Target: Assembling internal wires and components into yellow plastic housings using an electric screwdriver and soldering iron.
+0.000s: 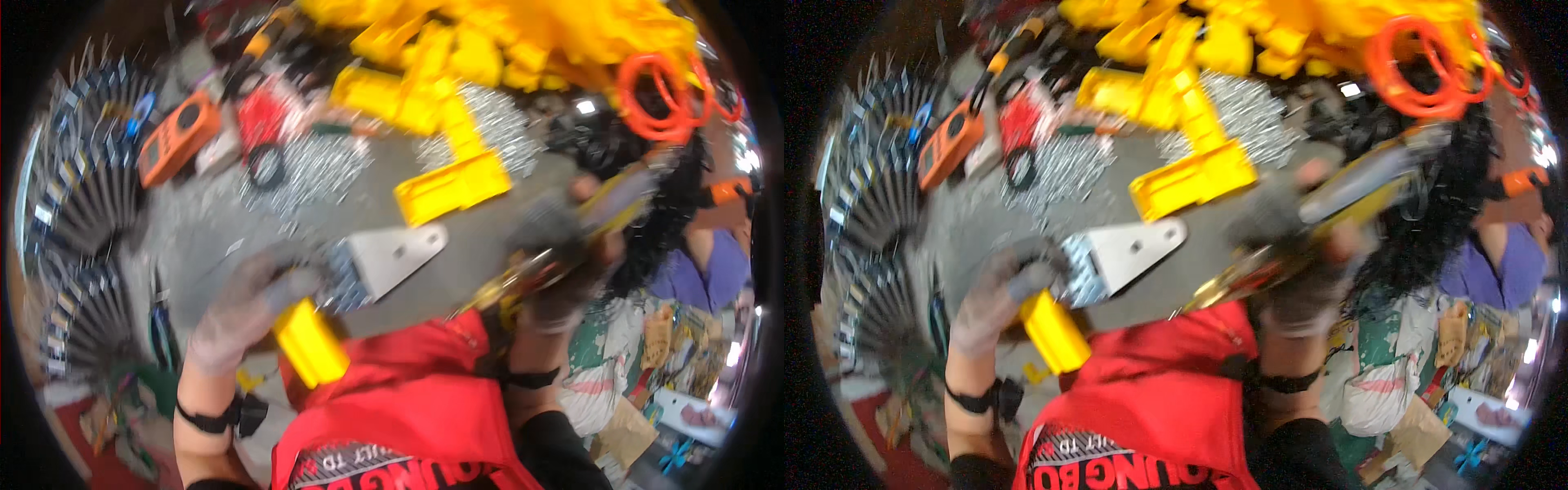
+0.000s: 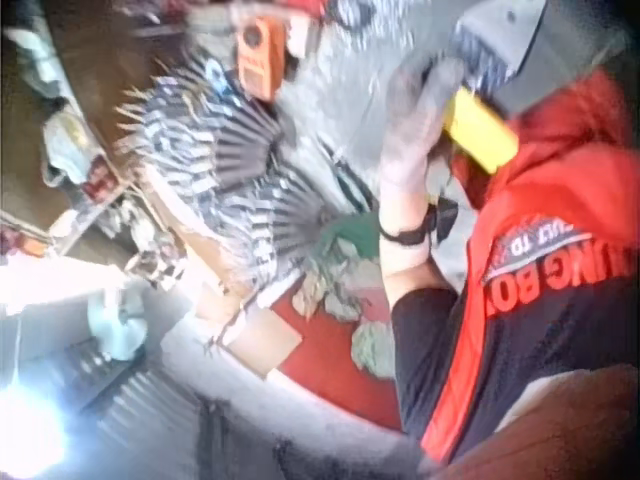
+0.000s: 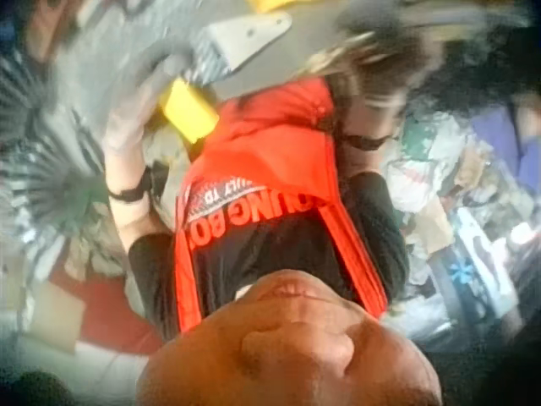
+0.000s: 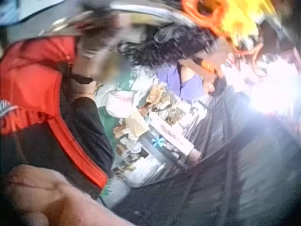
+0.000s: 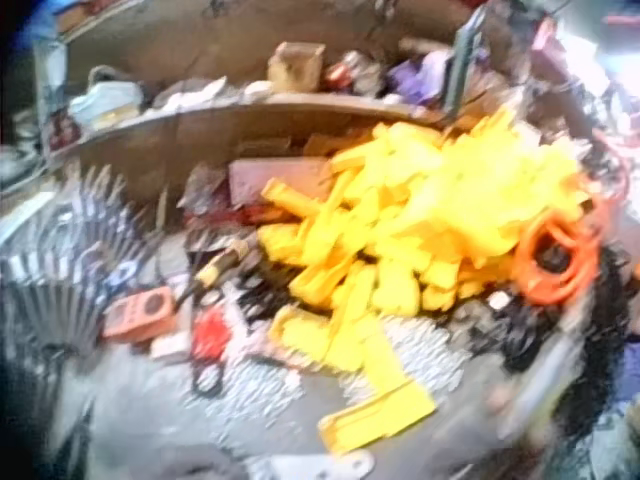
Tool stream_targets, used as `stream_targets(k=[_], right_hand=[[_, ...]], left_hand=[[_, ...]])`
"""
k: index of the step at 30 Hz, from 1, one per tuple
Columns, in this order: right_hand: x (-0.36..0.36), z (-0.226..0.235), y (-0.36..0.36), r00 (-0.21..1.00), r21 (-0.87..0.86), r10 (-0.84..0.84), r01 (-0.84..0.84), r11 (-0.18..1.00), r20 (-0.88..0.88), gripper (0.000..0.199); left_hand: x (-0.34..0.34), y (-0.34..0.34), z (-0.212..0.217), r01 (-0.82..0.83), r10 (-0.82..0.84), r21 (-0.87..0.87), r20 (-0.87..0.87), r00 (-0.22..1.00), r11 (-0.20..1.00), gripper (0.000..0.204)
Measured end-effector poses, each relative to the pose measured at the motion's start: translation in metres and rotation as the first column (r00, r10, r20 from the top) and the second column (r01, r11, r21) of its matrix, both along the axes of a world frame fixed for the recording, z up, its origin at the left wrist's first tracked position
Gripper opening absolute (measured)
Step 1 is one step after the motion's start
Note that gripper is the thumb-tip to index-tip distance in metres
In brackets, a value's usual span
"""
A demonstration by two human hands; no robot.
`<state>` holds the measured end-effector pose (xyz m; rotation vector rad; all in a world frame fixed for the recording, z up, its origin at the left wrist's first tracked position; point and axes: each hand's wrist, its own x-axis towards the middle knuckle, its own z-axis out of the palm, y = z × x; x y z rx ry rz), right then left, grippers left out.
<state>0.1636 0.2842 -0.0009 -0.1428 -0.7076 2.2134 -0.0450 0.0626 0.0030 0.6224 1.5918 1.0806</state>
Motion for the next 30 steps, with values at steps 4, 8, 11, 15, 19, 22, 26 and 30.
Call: stream_targets(k=[4, 8, 11, 15, 19, 22, 26, 30], right_hand=[[-0.021, 0.044, 0.004, 0.891, 0.289, -0.408, 0.452, 0.844, -0.201, 0.062], [-0.03, 0.014, 0.013, 0.343, 0.406, 0.745, -0.671, 0.621, -0.573, 0.053], [-0.021, 0.005, -0.029, 0.962, -0.141, 0.141, -0.177, 0.974, -0.235, 0.045], [-0.036, -0.013, -0.037, 0.994, -0.326, 0.109, -0.101, 0.94, 0.008, 0.058], [-0.046, -0.023, -0.047, 0.993, -0.354, 0.019, 0.023, 0.935, 0.117, 0.046], [-0.05, -0.027, -0.046, 0.997, -0.445, -0.014, 0.048, 0.894, 0.079, 0.04], [-0.053, -0.032, -0.047, 1.0, -0.459, 0.012, -0.006, 0.889, 0.011, 0.035], [-0.054, -0.03, -0.05, 0.997, -0.427, 0.002, 0.029, 0.904, 0.071, 0.034]], left_hand=[[0.001, 0.002, -0.01, -0.024, 0.019, 0.155, 0.029, 0.999, 0.988, 0.04], [0.0, 0.003, -0.007, -0.019, 0.013, 0.103, 0.059, 0.998, 0.995, 0.037], [-0.001, 0.0, -0.008, -0.019, 0.016, 0.104, 0.036, 0.999, 0.994, 0.035], [-0.001, -0.002, -0.013, -0.009, 0.011, 0.118, -0.013, 1.0, 0.993, 0.034], [-0.003, -0.001, -0.017, 0.017, -0.006, 0.161, -0.063, 0.998, 0.987, 0.032], [-0.001, -0.001, -0.015, -0.006, 0.004, 0.166, 0.008, 1.0, 0.986, 0.032], [-0.004, 0.001, -0.015, 0.008, -0.006, 0.168, -0.009, 1.0, 0.986, 0.033], [-0.005, 0.0, -0.014, 0.025, -0.02, 0.122, -0.045, 0.999, 0.992, 0.034]])
